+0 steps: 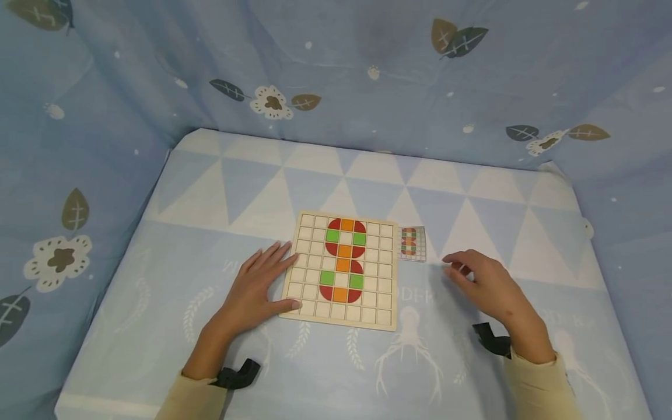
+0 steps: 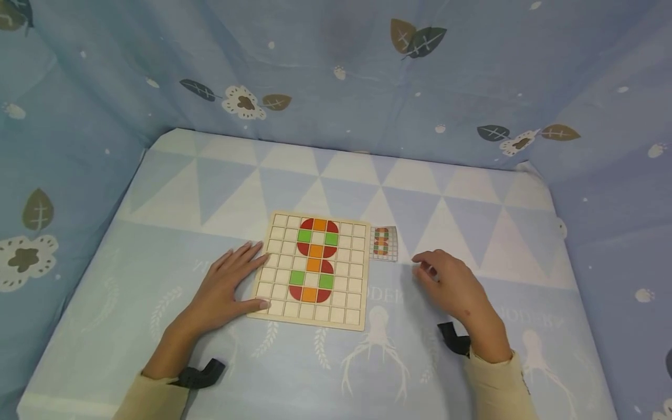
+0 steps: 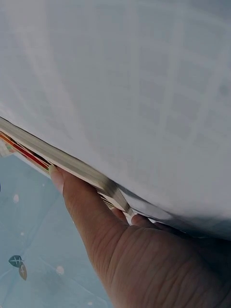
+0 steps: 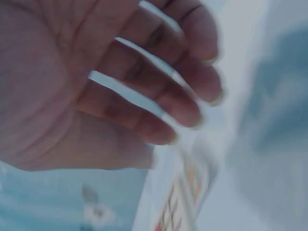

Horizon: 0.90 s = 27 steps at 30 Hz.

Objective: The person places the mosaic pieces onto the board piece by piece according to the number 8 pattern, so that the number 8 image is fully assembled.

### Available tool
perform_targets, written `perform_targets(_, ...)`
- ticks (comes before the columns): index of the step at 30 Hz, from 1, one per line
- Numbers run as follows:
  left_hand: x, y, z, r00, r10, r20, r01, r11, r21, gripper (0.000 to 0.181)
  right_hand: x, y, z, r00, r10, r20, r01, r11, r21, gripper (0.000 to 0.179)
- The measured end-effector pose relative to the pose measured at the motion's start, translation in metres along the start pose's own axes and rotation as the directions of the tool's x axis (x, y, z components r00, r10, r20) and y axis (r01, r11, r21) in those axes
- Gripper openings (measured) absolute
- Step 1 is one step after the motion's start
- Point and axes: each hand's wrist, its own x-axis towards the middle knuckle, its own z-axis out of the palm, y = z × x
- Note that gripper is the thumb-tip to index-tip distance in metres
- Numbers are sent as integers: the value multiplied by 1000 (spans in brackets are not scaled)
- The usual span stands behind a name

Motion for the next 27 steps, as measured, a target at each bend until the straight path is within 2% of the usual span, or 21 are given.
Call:
perform_targets(4, 0, 1, -1, 1000, -1, 2, 1, 1000, 0, 100, -18, 25, -15, 991, 104, 81, -102, 994, -27, 28)
perform_targets(8, 0, 1, -1, 1000, -2, 4, 2, 1000, 2, 100, -31, 40, -19, 977, 175, 122, -170, 984, -49, 30)
perform_targets(15, 1, 0, -1, 1000, -3, 6, 3, 1000, 3, 100, -39, 52, -13, 964, 248, 95, -236, 964, -123, 28)
perform_targets(27, 2, 1, -1, 1000, 2, 5, -2, 1000, 2, 99, -41, 63, -8, 938, 337, 86, -330, 940, -89, 21)
